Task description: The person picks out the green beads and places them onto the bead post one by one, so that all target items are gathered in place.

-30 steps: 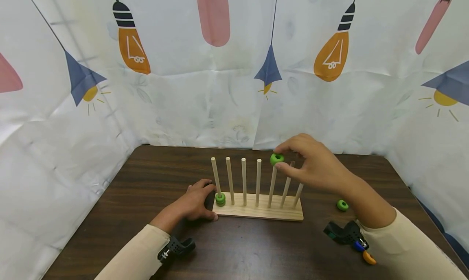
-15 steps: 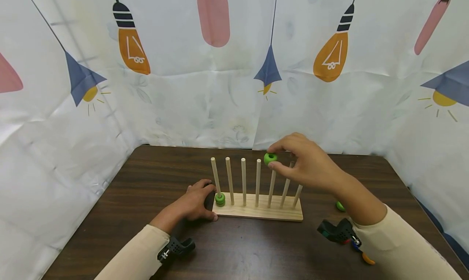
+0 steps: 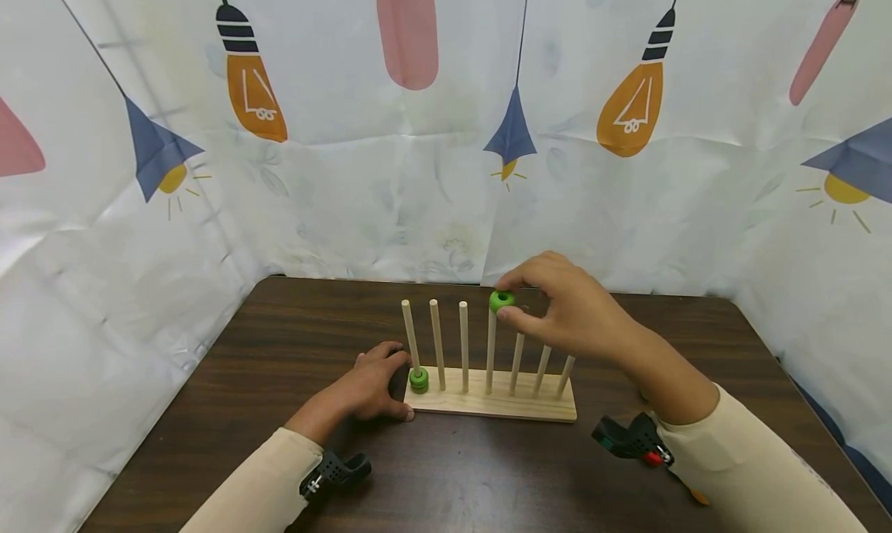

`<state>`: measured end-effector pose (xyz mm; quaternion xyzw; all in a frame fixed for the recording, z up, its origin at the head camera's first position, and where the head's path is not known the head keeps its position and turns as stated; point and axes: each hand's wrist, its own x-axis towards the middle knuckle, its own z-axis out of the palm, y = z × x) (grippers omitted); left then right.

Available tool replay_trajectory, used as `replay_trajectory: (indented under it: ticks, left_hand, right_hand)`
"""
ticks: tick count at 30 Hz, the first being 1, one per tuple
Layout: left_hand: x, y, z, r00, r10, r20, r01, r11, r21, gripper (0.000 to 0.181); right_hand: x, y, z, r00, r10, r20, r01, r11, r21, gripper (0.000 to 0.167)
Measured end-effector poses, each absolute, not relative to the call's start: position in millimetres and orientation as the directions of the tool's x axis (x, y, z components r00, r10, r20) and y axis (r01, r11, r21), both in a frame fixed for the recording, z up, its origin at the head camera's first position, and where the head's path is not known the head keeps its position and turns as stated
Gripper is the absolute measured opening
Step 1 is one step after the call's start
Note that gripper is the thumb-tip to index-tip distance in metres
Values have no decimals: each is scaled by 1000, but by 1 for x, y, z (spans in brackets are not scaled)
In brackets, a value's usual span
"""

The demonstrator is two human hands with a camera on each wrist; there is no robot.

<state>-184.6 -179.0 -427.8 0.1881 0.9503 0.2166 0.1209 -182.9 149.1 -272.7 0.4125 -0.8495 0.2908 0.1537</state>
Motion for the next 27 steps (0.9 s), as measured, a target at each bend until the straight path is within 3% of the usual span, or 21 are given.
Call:
replay_trajectory:
  ticks: [27]
  left_hand:
    - [-185, -180, -428, -892, 424, -153, 319, 834, 451, 69]
  right_hand:
    - [-185, 120, -267, -662, -613, 431, -749, 539, -385, 23]
